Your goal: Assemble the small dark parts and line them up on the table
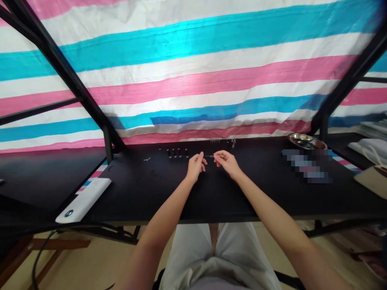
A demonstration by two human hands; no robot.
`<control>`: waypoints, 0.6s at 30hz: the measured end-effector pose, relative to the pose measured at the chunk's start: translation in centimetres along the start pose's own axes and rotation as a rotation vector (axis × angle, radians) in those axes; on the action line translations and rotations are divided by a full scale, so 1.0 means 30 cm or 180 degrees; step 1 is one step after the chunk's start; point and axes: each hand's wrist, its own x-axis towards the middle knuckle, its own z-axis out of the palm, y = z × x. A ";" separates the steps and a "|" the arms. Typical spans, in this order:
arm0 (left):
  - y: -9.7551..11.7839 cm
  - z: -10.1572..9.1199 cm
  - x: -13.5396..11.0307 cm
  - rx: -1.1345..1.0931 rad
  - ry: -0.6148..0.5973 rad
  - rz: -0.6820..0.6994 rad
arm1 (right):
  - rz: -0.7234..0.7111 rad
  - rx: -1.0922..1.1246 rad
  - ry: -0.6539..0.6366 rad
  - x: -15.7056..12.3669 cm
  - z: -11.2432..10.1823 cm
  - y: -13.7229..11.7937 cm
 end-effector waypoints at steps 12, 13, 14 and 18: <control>-0.017 -0.008 0.004 0.0506 0.0194 0.0436 | -0.0772 -0.2895 -0.0123 -0.005 -0.077 0.015; -0.021 -0.008 0.006 0.0525 0.0184 0.0465 | -0.0724 -0.2934 -0.0001 -0.003 -0.087 0.017; -0.025 -0.008 0.007 0.0530 0.0147 0.0473 | -0.0704 -0.2863 0.0102 0.000 -0.093 0.017; -0.033 -0.005 0.008 0.0551 -0.0149 0.0497 | -0.0787 -0.1929 0.0158 0.006 -0.081 0.008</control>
